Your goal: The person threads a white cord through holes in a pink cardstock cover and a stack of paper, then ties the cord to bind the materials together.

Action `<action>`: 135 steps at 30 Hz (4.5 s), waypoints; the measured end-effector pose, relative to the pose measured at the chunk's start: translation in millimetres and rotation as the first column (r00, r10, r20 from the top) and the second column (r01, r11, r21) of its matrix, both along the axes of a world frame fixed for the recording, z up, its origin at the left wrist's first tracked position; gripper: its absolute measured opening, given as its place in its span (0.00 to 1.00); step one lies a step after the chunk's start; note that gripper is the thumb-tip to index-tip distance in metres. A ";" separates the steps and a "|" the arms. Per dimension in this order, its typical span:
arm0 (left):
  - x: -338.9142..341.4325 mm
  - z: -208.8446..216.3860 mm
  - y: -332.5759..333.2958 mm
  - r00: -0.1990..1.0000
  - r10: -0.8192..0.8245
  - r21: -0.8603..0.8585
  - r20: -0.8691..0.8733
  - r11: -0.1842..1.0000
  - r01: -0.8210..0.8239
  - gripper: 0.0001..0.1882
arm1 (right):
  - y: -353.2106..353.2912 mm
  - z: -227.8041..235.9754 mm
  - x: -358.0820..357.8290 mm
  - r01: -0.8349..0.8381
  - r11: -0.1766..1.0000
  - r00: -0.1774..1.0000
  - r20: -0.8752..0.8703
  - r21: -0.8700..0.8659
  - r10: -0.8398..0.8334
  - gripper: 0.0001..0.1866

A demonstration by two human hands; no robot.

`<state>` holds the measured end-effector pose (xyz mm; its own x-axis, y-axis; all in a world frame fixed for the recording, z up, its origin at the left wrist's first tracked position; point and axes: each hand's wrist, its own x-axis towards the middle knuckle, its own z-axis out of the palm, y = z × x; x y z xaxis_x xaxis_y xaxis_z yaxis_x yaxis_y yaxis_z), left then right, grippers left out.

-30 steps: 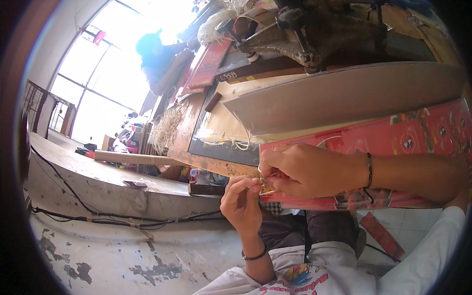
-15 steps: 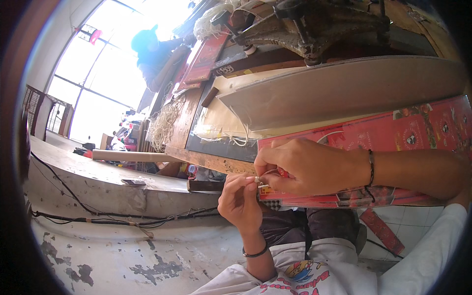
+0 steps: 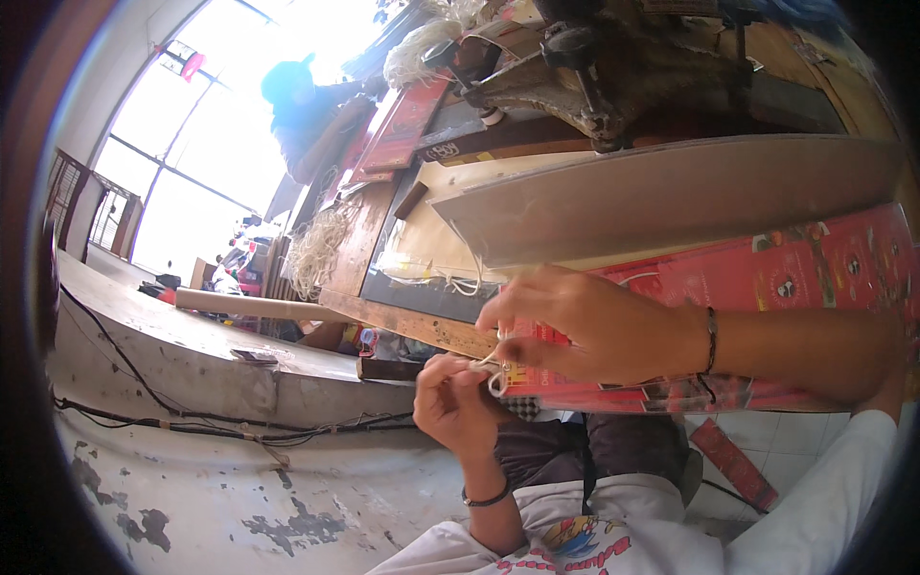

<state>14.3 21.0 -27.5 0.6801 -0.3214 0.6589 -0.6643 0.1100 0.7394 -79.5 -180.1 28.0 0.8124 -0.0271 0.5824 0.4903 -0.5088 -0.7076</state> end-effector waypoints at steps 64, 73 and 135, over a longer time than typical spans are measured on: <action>92.1 33.9 -72.0 0.879 -0.377 0.144 -0.291 0.891 0.430 0.17 | -3.1 6.4 -3.3 0.408 0.621 0.912 0.337 -0.670 -0.235 0.11; 86.9 33.8 -62.7 0.921 -0.353 0.129 -0.163 0.918 0.375 0.16 | -12.5 -6.8 -5.3 0.031 0.767 0.999 0.008 -0.640 -0.034 0.10; 66.9 44.6 -81.1 0.928 -0.322 0.428 -0.185 0.824 0.372 0.16 | -20.6 -19.6 4.2 -0.062 0.874 0.998 -0.011 -0.483 0.064 0.06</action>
